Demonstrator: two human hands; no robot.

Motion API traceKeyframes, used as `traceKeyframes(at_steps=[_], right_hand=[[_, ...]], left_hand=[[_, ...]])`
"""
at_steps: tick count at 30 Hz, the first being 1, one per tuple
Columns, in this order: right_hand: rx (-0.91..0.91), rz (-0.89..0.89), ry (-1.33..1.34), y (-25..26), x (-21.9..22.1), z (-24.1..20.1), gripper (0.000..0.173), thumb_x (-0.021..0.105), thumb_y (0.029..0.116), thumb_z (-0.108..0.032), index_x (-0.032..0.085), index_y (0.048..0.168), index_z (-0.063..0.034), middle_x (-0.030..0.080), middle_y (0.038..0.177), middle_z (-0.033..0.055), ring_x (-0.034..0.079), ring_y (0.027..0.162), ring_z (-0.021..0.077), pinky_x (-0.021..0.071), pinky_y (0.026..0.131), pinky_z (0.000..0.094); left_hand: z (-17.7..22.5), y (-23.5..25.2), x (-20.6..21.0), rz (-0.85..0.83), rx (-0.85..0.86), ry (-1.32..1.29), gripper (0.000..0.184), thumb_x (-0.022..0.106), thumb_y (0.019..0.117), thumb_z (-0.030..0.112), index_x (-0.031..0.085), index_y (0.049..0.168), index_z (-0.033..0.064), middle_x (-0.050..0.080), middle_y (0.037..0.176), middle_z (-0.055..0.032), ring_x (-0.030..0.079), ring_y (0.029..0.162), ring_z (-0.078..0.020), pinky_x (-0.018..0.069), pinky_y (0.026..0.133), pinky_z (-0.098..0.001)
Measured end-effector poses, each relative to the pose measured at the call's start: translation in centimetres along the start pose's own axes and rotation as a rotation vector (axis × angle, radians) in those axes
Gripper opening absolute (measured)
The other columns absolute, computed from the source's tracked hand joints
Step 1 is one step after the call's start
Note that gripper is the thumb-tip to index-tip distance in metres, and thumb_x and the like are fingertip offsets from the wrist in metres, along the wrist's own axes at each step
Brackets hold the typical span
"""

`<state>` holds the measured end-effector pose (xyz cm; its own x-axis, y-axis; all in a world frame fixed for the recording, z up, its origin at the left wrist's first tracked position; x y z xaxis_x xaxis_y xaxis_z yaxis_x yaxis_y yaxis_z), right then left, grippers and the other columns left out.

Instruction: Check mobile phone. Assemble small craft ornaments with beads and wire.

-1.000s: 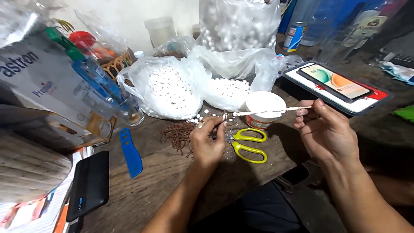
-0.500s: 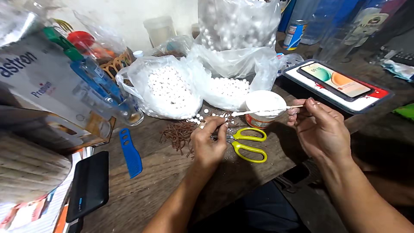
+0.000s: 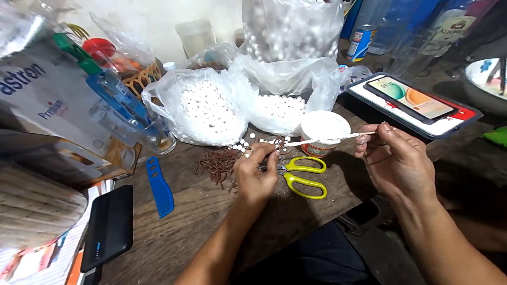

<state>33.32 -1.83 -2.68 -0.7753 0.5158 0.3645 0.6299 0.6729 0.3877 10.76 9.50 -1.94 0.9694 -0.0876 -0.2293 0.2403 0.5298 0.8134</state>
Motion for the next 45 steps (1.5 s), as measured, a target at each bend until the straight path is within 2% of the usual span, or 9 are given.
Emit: traceKeyframes(at_steps=[6,10,17,28,45], right_hand=[[0.000,0.019,-0.018,0.2,-0.4,0.3,0.044,0.033,0.1070,-0.008,0.074,0.092,-0.0106,0.074,0.075,-0.0038,0.068,0.065,0.0039,0.0587,0.065,0.0187],[0.047,0.040,0.018,0.6,-0.8,0.4,0.047,0.028,0.1096,-0.011,0.071,0.092,-0.0095,0.073,0.076,-0.0034,0.068,0.065,0.0039,0.0585,0.065,0.0181],[0.049,0.017,0.027,0.5,-0.1,0.2,0.047,0.028,0.1094,-0.011,0.072,0.092,-0.0098,0.072,0.075,-0.0037,0.068,0.065,0.0037,0.0582,0.065,0.0179],[0.021,0.021,-0.014,0.7,-0.3,0.3,0.043,0.032,0.1080,-0.010,0.073,0.094,-0.0092,0.073,0.076,-0.0034,0.068,0.065,0.0040,0.0585,0.066,0.0186],[0.042,0.031,-0.031,0.6,-0.4,0.4,0.045,0.029,0.1084,-0.010,0.072,0.093,-0.0091,0.073,0.076,-0.0035,0.068,0.064,0.0040,0.0583,0.064,0.0185]], left_hand=[[0.0,0.0,0.0,-0.001,0.019,0.000,0.007,0.067,0.0844,-0.002,0.074,0.085,-0.0056,0.074,0.090,-0.0105,0.069,0.089,-0.0023,0.0541,0.083,-0.0151],[0.1,0.0,0.0,-0.006,0.023,-0.008,0.007,0.067,0.0844,-0.003,0.074,0.085,-0.0061,0.074,0.090,-0.0112,0.069,0.089,-0.0030,0.0542,0.084,-0.0156],[0.8,-0.1,0.4,-0.058,0.140,-0.004,0.009,0.065,0.0847,-0.004,0.073,0.083,-0.0076,0.074,0.088,-0.0152,0.071,0.090,-0.0079,0.0545,0.084,-0.0165],[1.1,-0.2,0.6,-0.083,0.164,0.011,0.010,0.065,0.0848,-0.004,0.074,0.083,-0.0077,0.074,0.089,-0.0172,0.072,0.090,-0.0112,0.0550,0.086,-0.0183],[1.2,-0.3,0.5,-0.084,0.179,0.043,0.011,0.064,0.0847,-0.004,0.074,0.083,-0.0072,0.074,0.089,-0.0171,0.072,0.092,-0.0115,0.0542,0.087,-0.0177]])
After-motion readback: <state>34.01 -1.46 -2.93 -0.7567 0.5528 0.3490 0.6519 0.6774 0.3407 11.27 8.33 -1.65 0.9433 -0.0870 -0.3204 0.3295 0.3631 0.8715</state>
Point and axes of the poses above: each hand's wrist, its own y-axis towards the middle knuckle, its own x-axis out of the palm, z = x × y, the point moved 7 cm from there along y, towards the middle knuckle
